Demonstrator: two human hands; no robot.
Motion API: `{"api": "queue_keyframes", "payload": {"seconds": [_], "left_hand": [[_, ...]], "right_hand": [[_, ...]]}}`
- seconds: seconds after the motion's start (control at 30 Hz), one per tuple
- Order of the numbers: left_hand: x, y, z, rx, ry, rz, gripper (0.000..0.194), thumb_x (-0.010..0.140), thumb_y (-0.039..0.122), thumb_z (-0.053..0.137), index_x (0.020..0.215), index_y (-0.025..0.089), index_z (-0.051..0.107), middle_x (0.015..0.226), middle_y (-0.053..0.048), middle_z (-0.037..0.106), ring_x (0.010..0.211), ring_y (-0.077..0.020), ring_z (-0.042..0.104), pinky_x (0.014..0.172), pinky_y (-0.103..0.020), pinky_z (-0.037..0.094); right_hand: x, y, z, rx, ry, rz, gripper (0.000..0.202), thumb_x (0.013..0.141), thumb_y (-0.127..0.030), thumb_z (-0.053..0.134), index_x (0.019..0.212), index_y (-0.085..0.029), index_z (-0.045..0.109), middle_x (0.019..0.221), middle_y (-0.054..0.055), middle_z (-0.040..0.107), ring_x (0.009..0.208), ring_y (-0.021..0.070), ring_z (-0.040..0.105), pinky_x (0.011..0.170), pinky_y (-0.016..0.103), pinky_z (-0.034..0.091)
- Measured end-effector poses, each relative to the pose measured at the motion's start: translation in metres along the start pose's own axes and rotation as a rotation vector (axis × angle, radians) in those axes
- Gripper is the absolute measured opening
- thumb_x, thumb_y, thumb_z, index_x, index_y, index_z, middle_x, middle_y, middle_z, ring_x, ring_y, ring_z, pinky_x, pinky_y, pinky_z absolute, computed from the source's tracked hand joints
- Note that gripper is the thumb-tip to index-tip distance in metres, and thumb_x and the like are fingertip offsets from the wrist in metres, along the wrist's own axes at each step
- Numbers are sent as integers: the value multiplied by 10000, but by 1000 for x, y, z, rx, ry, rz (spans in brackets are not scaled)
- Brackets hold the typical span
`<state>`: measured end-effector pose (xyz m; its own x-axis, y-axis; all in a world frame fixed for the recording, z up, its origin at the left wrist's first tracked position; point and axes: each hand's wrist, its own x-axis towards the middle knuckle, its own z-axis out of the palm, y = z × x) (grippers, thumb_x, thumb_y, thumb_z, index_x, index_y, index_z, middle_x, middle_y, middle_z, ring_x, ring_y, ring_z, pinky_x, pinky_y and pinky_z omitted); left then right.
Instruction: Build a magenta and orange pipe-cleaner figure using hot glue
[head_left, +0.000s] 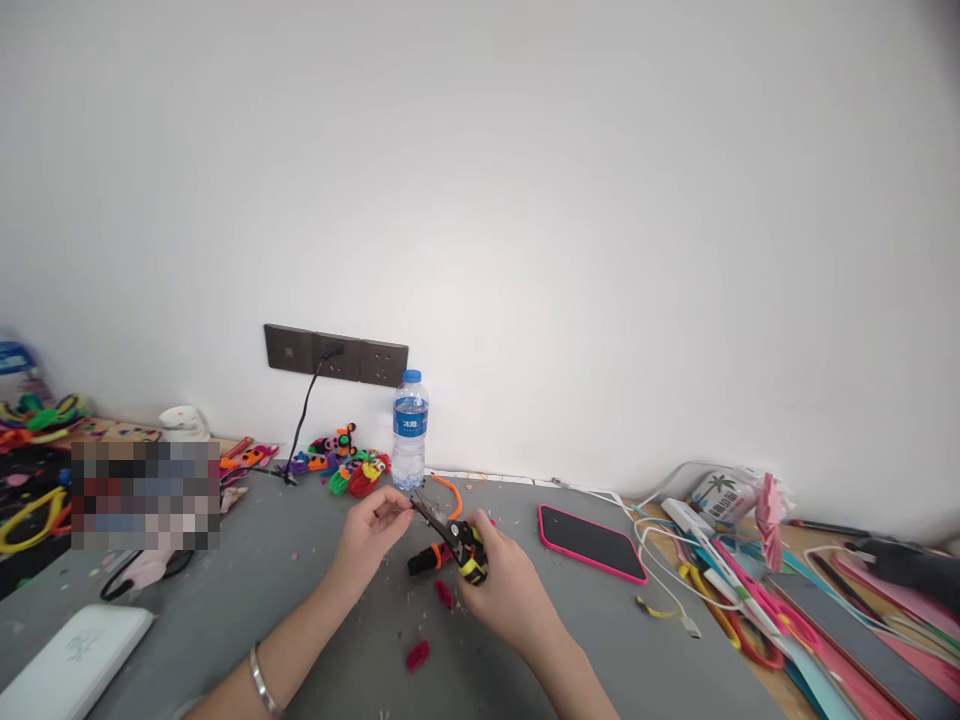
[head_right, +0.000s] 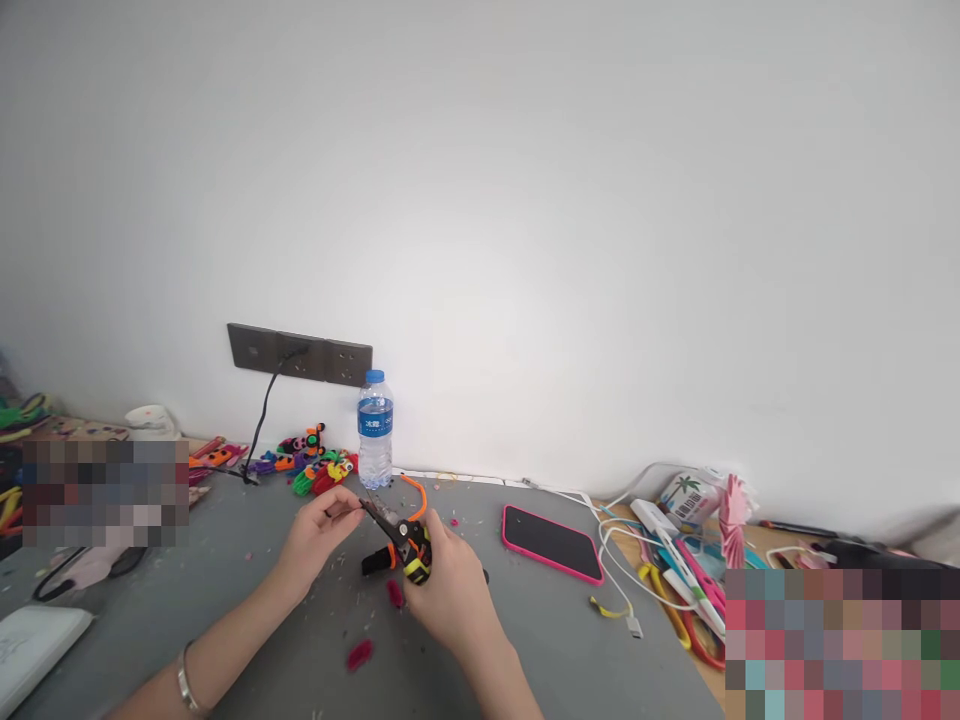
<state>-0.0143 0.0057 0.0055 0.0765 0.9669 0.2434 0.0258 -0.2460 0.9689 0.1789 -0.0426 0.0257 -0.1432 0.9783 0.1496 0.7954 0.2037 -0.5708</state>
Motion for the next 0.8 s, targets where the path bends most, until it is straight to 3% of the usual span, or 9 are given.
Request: {"api": "queue_keyframes", "payload": {"seconds": [0.27,0.8], "left_hand": [[1,-2,0,14,7,37,113,771,284,617,732,179,610,729,-11,618,750,-177,605,695,-262,487],[1,1,0,70,26,40,155,771,327,608,735,176,613,740,-19,622,730,-173,585,680,-266,473]], "right_hand": [[-1,-4,-3,27,-59,-8,399,679,-100,511,1038,-257,434,796,-9,633,687,199,577,562,224,289],[-2,-3,1,52,-60,-34,408,702,-85,475,1061,-249,374,693,-39,589,591,182,545,505,213,269]]}}
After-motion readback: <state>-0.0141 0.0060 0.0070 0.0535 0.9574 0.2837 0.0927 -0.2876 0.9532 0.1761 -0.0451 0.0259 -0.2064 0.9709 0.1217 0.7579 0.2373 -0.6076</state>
